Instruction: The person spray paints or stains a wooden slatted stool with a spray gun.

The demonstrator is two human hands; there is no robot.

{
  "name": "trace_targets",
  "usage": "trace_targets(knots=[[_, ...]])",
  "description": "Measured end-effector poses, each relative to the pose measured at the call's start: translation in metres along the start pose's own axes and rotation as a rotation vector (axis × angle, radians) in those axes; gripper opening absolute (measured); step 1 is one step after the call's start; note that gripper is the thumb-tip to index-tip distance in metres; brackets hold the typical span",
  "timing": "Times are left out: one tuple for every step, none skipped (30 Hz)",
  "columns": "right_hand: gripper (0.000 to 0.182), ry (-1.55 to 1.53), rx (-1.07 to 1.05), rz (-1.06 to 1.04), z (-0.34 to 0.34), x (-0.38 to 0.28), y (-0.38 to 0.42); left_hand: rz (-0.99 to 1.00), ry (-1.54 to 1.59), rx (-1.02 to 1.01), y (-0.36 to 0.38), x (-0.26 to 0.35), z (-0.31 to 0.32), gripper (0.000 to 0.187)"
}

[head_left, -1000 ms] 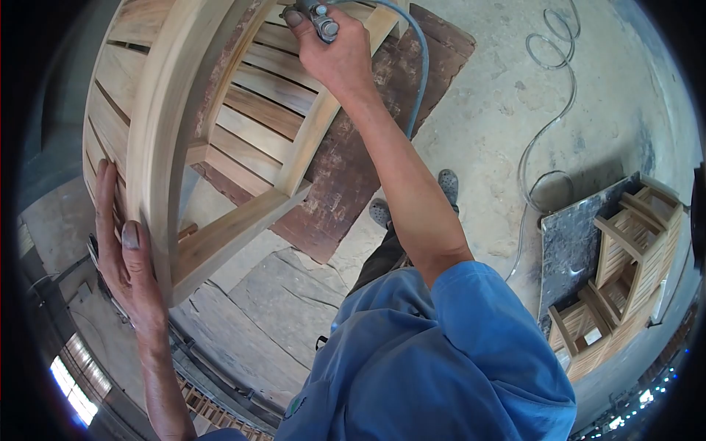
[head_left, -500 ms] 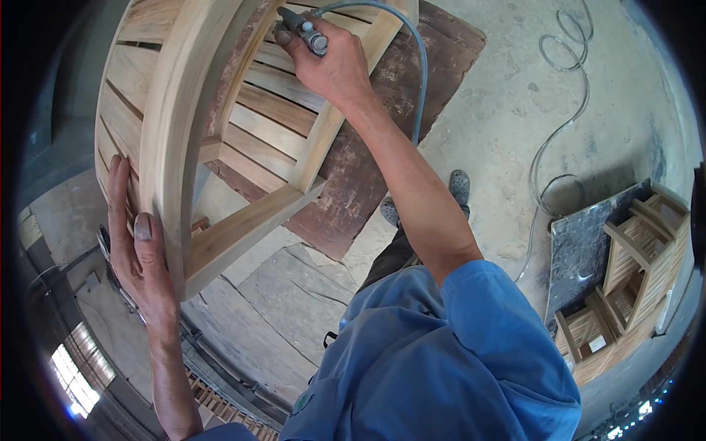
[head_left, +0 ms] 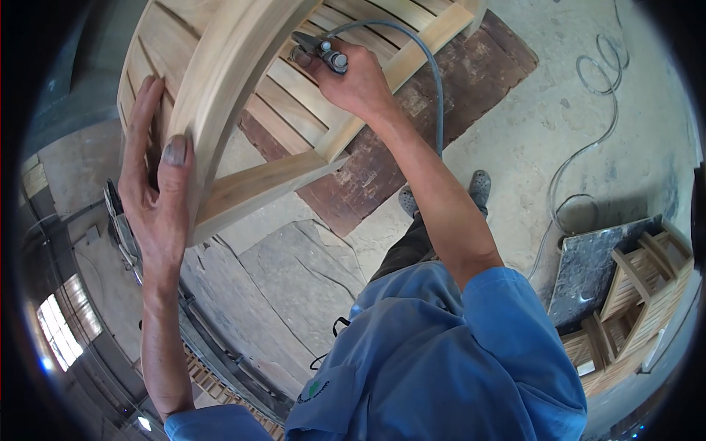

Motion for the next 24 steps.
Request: trace_targets(knots=[[0.033, -0.016, -0.029, 0.003, 0.003, -0.001, 0.003, 0.007, 0.003, -0.001, 0.000, 0.000, 0.000, 0.073], [0.033, -0.015, -0.043, -0.002, 0.004, -0.001, 0.006, 0.013, 0.009, 0.000, 0.001, 0.001, 0.001, 0.072], [0.032, -0.040, -0.083, -0.026, 0.004, -0.002, 0.010, 0.001, 0.013, 0.010, 0.001, 0.000, 0.002, 0.072], [0.031, -0.064, -0.123, -0.049, 0.003, -0.003, 0.013, 0.006, 0.026, 0.009, 0.002, -0.001, 0.003, 0.071], [0.031, -0.062, -0.140, -0.054, -0.001, -0.003, 0.017, 0.010, 0.039, 0.007, 0.002, -0.003, 0.004, 0.071], [0.035, -0.096, -0.183, -0.021, -0.007, -0.004, 0.021, 0.024, 0.052, 0.026, 0.002, -0.006, 0.006, 0.069], [0.039, -0.130, -0.227, 0.014, -0.014, -0.005, 0.025, 0.009, 0.058, 0.040, 0.003, -0.008, 0.007, 0.069], [0.039, -0.110, -0.253, -0.026, -0.021, -0.004, 0.027, 0.024, 0.056, 0.045, 0.004, -0.010, 0.008, 0.070], [0.039, -0.105, -0.274, -0.034, -0.030, -0.010, 0.030, 0.041, 0.052, 0.052, 0.005, -0.009, 0.009, 0.070], [0.038, -0.118, -0.275, -0.024, -0.039, -0.021, 0.034, 0.026, 0.057, 0.068, 0.007, -0.009, 0.008, 0.070], [0.037, -0.124, -0.277, -0.019, -0.048, -0.031, 0.038, 0.054, 0.041, 0.068, 0.008, -0.008, 0.009, 0.066], [0.038, -0.076, -0.304, -0.021, -0.057, -0.040, 0.040, 0.082, 0.024, 0.066, 0.010, -0.006, 0.009, 0.062], [0.038, -0.069, -0.323, -0.035, -0.062, -0.042, 0.041, 0.111, 0.006, 0.064, 0.012, -0.003, 0.009, 0.058], [0.041, -0.036, -0.350, -0.027, -0.066, -0.041, 0.043, 0.114, 0.019, 0.078, 0.016, 0.001, 0.010, 0.057], [0.043, 0.000, -0.375, -0.023, -0.070, -0.042, 0.045, 0.107, 0.026, 0.102, 0.017, 0.002, 0.010, 0.057], [0.043, 0.001, -0.389, -0.037, -0.070, -0.043, 0.046, 0.186, -0.032, 0.136, 0.015, 0.003, 0.010, 0.056], [0.045, 0.012, -0.380, -0.083, -0.070, -0.044, 0.049, 0.265, -0.094, 0.168, 0.017, 0.005, 0.008, 0.056], [0.046, 0.025, -0.371, -0.133, -0.073, -0.048, 0.050, -0.090, -0.194, -0.018, 0.030, 0.037, -0.006, 0.074], [0.046, 0.022, -0.382, -0.144, -0.075, -0.053, 0.049, -0.099, -0.195, -0.006, 0.034, 0.041, -0.008, 0.074], [0.047, 0.101, -0.438, -0.117, -0.077, -0.056, 0.049, -0.092, -0.221, 0.003, 0.036, 0.044, -0.009, 0.074], [0.047, 0.181, -0.492, -0.089, -0.079, -0.059, 0.051, -0.084, -0.247, 0.010, 0.037, 0.044, -0.010, 0.073], [0.047, 0.188, -0.501, -0.106, -0.085, -0.059, 0.055, -0.033, -0.259, 0.060, 0.038, 0.042, -0.007, 0.073], [0.048, 0.142, -0.491, -0.134, -0.088, -0.055, 0.062, -0.043, -0.262, 0.067, 0.039, 0.041, -0.008, 0.073], [0.049, 0.104, -0.483, -0.168, -0.093, -0.055, 0.068, -0.058, -0.278, 0.060, 0.042, 0.047, -0.009, 0.074]])
Point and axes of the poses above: each hand's wrist, its own y-axis away from the middle knuckle, its own z-axis out of the palm, x = y × z, the point moved 1 cm from there along -y, towards the middle knuckle, and after that the axes turned 13 degrees about -z, right-handed, at the moved point
